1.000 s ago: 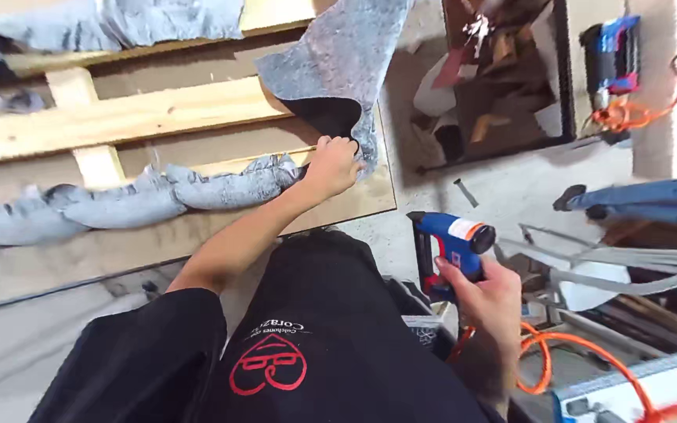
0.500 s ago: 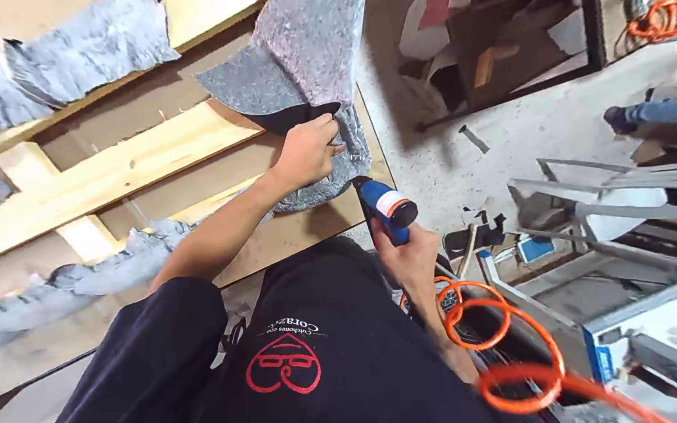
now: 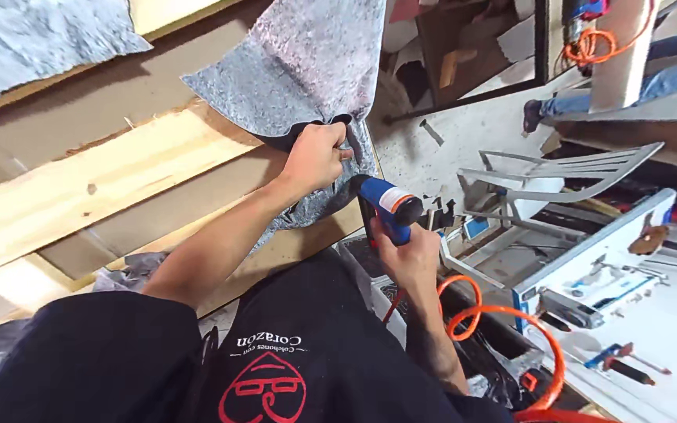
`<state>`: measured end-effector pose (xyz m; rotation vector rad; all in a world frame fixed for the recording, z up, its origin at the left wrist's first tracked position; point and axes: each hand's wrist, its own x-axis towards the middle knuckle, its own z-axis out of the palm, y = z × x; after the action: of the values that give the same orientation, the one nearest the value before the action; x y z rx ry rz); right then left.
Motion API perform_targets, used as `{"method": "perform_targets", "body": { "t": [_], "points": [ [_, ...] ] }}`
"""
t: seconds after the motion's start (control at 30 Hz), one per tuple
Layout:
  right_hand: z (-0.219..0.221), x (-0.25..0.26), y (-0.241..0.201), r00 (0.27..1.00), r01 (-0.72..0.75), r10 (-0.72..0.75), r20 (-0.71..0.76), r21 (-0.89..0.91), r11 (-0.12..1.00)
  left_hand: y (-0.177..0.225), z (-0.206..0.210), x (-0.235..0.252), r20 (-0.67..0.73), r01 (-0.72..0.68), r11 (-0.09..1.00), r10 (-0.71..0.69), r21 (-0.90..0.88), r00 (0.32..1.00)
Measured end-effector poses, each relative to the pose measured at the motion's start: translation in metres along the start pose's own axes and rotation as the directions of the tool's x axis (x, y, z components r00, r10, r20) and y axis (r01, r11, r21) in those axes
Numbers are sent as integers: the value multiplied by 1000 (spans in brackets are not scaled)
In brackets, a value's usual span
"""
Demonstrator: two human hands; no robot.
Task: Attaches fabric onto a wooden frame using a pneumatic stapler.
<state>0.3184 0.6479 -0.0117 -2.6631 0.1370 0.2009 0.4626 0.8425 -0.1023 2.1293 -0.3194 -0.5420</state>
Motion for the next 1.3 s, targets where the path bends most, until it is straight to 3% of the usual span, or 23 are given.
{"method": "perform_targets", "body": {
  "t": [0.07, 0.2, 0.37, 0.47, 0.57, 0.7, 0.87, 1.0, 1.2, 1.3],
  "points": [
    [5, -4, -5, 1000, -5, 5, 2, 8, 1000, -2, 3, 2, -12, -94, 996, 94, 0, 996],
    [15, -9, -8, 1000, -8, 8, -28, -4, 1000, -1, 4, 3, -5, -83, 996, 83, -15, 997],
    [0, -36, -5, 995, -37, 43, -92, 60, 998, -12, -7, -10, -26, -145, 924, 145, -353, 989],
    [-11, -50, -2, 992, -53, 56, -116, 28, 998, -16, -22, -30, 28, -255, 960, 260, -116, 965],
    [-13, -57, 1, 992, -65, 68, -111, 34, 997, -16, -14, -34, 183, -244, 968, 231, 54, 956],
    [-7, -55, 2, 994, -72, 76, -77, 60, 996, -9, -2, -35, 167, -219, 961, 191, 170, 967],
    [-4, -53, 4, 996, -57, 62, -63, 76, 995, -9, -1, -39, 192, -238, 962, 211, 133, 958],
    [2, -47, 0, 997, -54, 58, -55, 84, 995, -8, 7, -40, 90, -210, 975, 203, 75, 975],
    [20, -34, -13, 998, -47, 50, -46, 65, 997, -6, 19, -47, 32, -248, 939, 248, 238, 968],
    [29, -29, -17, 996, -48, 51, -78, 41, 998, -7, 14, -42, -21, -188, 970, 193, 153, 981]
  ]
}}
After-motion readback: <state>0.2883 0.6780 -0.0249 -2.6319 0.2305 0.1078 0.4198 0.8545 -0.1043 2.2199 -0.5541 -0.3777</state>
